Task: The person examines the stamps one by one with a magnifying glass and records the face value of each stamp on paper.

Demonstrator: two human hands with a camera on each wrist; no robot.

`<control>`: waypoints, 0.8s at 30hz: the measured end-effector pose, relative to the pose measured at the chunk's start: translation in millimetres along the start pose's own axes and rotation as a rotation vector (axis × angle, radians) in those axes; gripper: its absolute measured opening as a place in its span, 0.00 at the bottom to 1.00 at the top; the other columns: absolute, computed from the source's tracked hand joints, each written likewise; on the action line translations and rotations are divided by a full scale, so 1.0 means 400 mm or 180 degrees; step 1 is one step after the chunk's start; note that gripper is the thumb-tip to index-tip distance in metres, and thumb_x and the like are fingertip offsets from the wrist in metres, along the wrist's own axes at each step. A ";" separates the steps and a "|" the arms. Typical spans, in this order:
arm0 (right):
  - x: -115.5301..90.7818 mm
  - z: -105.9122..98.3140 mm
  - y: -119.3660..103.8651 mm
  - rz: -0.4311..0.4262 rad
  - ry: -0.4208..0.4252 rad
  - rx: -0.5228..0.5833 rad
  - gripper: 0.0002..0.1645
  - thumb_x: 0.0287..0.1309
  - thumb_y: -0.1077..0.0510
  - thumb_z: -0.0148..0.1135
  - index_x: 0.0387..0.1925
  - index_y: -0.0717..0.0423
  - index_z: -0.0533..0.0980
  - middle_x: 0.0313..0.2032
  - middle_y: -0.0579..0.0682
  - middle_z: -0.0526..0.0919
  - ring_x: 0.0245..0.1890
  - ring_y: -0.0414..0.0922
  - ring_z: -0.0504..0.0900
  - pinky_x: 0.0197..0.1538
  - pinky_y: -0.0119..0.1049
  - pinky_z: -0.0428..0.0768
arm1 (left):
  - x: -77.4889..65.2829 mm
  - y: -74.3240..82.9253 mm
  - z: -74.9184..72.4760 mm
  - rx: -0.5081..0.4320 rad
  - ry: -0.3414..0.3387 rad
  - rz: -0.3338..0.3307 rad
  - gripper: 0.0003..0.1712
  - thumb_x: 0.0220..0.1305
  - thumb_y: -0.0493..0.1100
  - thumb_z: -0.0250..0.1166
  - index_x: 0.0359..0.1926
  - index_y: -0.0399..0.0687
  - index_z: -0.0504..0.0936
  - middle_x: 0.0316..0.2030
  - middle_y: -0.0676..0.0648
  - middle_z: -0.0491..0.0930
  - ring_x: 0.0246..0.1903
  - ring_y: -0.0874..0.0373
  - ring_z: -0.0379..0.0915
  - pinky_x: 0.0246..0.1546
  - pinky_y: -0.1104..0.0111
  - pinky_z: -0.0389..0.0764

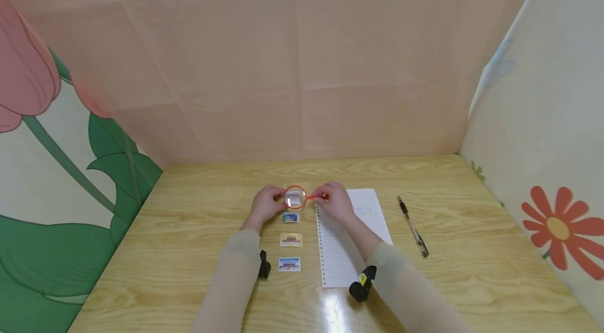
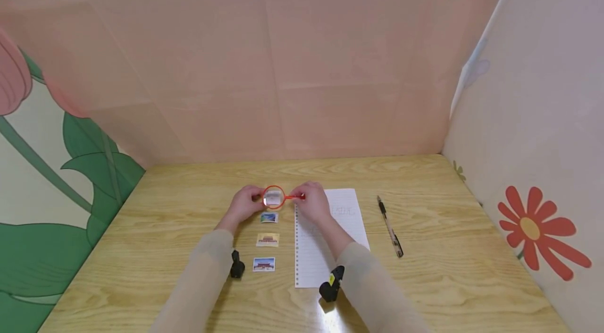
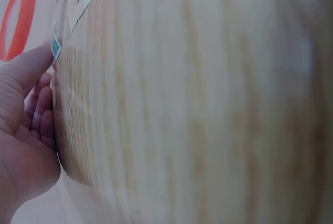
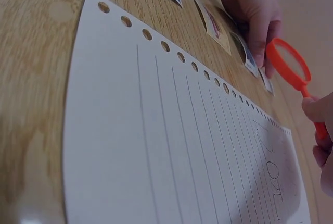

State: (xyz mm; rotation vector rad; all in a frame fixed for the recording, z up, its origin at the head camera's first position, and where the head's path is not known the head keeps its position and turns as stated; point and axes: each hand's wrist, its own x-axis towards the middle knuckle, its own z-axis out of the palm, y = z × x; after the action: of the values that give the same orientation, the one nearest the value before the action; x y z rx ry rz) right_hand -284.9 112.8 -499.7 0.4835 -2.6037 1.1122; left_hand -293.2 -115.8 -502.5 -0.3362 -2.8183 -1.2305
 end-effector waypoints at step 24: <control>0.002 0.012 -0.003 -0.0068 0.0023 -0.0056 0.06 0.50 0.65 0.74 0.31 0.54 0.86 0.34 0.49 0.83 0.39 0.49 0.76 0.45 0.44 0.72 | 0.003 0.001 0.004 -0.0084 -0.0025 -0.0173 0.19 0.53 0.33 0.74 0.48 0.38 0.86 0.48 0.42 0.79 0.51 0.46 0.74 0.59 0.54 0.71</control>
State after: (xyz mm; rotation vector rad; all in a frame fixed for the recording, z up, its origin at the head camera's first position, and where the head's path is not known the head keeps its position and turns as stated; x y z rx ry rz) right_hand -285.7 108.2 -501.8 0.5013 -2.5938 1.0813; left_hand -294.2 -113.9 -503.1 -0.2677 -2.8382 -1.2804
